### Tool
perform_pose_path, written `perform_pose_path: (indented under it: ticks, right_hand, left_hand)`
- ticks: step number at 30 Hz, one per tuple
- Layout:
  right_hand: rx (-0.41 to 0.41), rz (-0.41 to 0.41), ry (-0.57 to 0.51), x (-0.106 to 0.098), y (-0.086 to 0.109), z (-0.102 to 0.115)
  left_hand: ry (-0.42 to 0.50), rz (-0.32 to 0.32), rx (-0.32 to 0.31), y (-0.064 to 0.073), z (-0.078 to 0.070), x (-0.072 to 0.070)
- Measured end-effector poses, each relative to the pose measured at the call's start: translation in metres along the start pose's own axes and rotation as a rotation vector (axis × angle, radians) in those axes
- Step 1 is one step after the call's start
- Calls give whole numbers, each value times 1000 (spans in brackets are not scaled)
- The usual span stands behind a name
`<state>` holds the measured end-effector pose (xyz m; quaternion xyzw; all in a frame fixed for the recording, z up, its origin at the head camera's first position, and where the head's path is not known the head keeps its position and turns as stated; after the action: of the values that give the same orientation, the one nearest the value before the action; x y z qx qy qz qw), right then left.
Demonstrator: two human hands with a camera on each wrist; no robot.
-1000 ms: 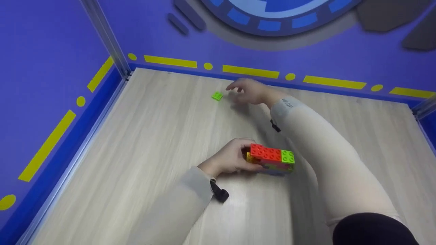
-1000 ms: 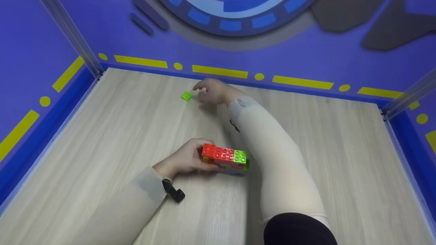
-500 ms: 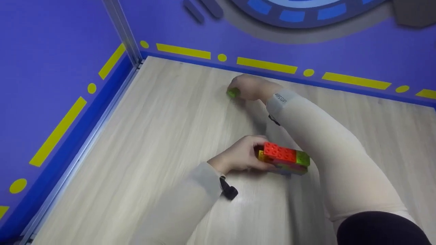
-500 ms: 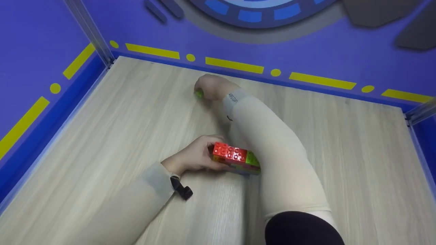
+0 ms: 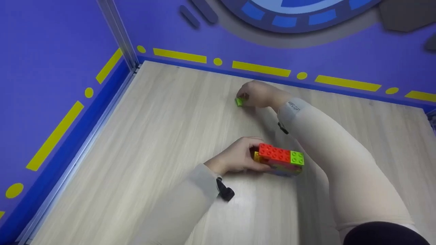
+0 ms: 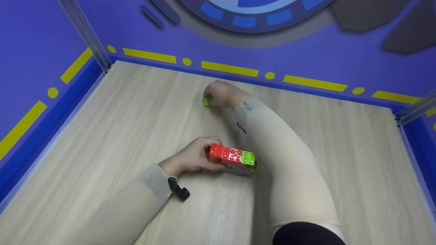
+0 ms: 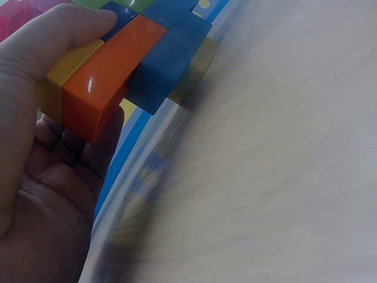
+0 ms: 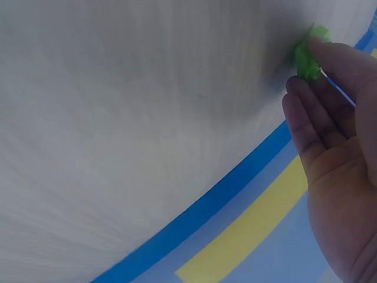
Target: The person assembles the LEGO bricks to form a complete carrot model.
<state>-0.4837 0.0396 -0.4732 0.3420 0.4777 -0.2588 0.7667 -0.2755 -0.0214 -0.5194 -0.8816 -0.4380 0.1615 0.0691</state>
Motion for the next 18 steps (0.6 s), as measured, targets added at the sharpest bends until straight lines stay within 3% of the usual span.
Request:
perform_pose_path:
  ticks: [9,18]
  right_hand:
    - [75,-76,-295,1,41,-26]
    - [64,-129,-390,-8,88,-43]
  left_hand:
    - [18,6,23,-3,1,3]
    - [46,-6,4,0,2,1]
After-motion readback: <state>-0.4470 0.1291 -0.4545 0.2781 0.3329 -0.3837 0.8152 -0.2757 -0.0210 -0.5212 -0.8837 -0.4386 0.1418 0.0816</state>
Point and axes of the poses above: each hand's wrist, its own y-axis away from the middle knuckle, its own x-axis out of the palm, z = x × y, the point moved 5 cm from there along -y, towards the middle knuckle, and after that the axes turned 9 degrees about x, right-handed, at the moved point
